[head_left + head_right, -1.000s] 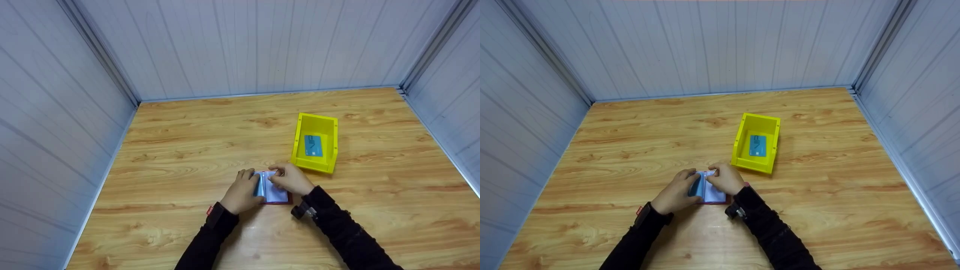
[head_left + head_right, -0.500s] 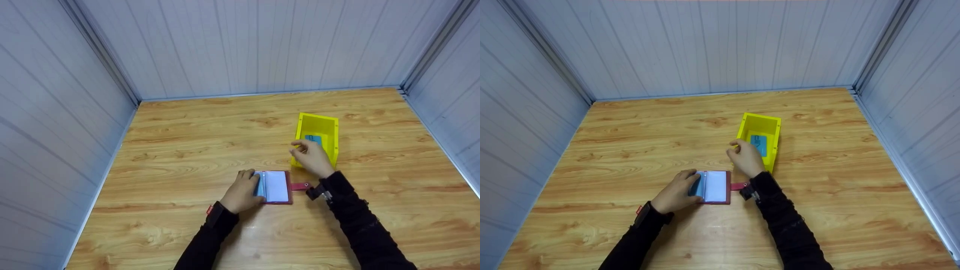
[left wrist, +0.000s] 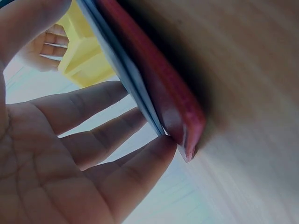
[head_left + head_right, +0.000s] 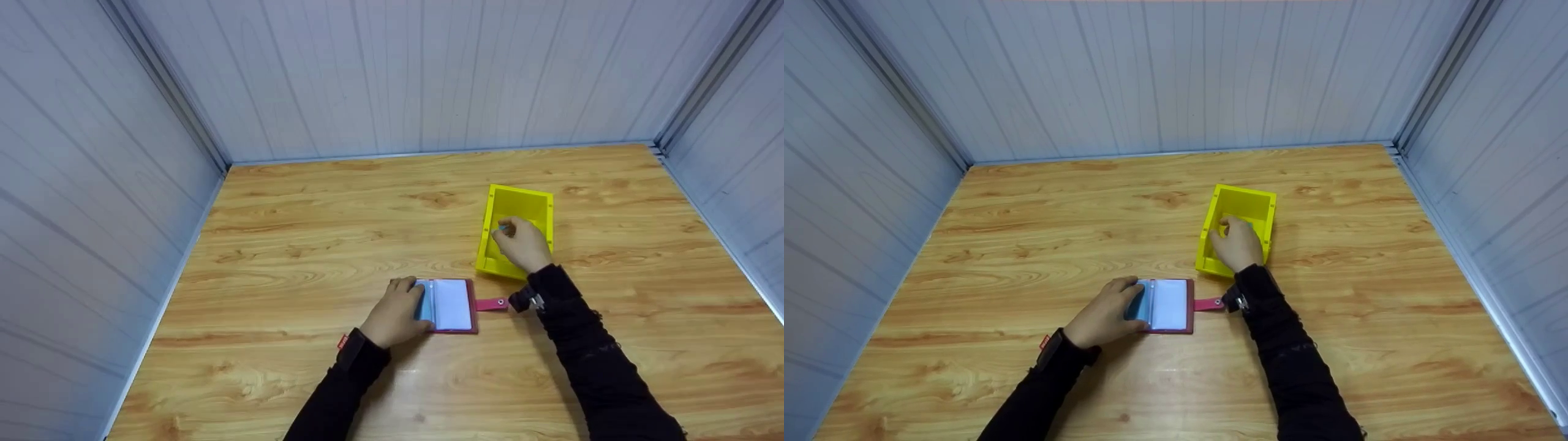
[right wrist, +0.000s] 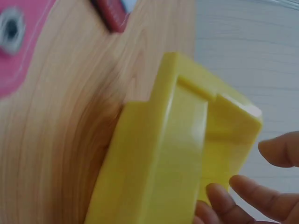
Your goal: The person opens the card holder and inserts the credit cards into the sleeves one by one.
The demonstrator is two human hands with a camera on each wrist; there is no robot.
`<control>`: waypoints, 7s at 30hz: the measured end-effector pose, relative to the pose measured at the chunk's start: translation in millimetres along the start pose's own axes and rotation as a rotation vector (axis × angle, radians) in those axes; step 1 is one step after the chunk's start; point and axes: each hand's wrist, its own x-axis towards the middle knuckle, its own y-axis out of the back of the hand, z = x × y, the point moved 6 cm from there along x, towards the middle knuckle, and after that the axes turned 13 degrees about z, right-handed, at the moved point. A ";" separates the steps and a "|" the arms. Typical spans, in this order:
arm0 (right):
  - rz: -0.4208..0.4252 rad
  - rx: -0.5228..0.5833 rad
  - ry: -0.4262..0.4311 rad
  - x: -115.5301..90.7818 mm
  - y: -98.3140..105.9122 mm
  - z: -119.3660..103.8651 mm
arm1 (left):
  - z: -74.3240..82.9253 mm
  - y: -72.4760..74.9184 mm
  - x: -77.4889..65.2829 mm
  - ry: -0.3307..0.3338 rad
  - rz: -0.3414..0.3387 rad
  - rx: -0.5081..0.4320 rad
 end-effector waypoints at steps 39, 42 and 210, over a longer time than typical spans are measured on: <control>-0.072 -0.545 0.061 25.3 -21.1 11.4 | 2.4 0.0 -0.8 0.001 -0.010 0.015; -0.082 -0.539 0.069 27.3 -19.1 9.9 | 1.9 -0.4 -0.5 0.008 -0.017 0.013; -0.299 0.484 -0.234 -70.0 -75.1 12.8 | -16.1 24.0 11.4 0.280 0.130 -0.488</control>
